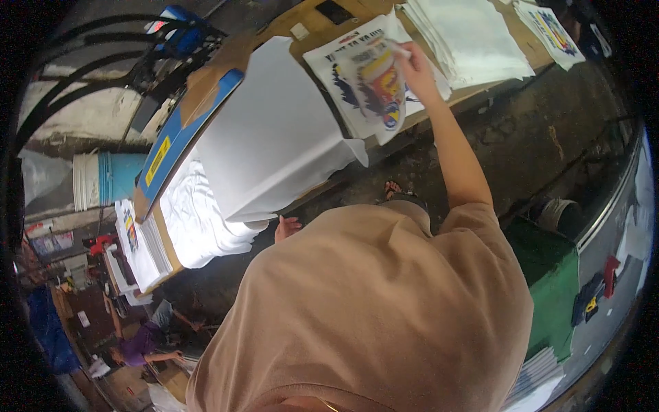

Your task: Operating a heat press to apply graphics to white t-shirts.

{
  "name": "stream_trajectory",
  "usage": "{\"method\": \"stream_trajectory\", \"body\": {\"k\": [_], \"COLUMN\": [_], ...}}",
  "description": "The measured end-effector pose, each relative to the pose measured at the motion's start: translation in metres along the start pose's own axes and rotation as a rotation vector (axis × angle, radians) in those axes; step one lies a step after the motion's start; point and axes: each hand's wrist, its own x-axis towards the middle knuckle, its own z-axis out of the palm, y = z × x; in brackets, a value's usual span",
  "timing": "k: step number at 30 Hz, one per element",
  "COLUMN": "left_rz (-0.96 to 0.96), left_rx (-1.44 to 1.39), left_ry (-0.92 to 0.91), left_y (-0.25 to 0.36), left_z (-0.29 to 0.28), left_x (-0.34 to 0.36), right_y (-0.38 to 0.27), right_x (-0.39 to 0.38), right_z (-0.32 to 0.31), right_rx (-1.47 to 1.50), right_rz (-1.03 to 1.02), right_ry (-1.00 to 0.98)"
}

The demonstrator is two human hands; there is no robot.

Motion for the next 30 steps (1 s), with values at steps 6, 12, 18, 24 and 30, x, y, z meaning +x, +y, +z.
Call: {"method": "stream_trajectory", "body": {"k": [6,12,18,24,30], "left_rz": [0.072,0.222,0.391,0.985,1.165], "left_rx": [-0.030,-0.079,-0.082,0.176,0.911], "left_ry": [-0.064,0.107,0.388,0.433,0.493], "left_y": [0.042,0.037,0.070,0.163,0.190], "left_z": [-0.023,-0.082,-0.129,-0.118,-0.076], "left_x": [-0.014,-0.042,-0.057,-0.036,-0.002], "right_y": [-0.097,-0.120,-0.126,-0.114,-0.068], "right_x": [-0.045,-0.124,-0.179,-0.162,-0.094], "right_z": [0.170,0.309,0.387,0.368,0.255], "right_rx": [-0.109,-0.190,-0.255,-0.061,-1.128], "right_rz": [-0.125,-0.209,-0.202,-0.255,-0.409], "right_ry": [-0.658,-1.039,-0.919,-0.796,-0.698]}}
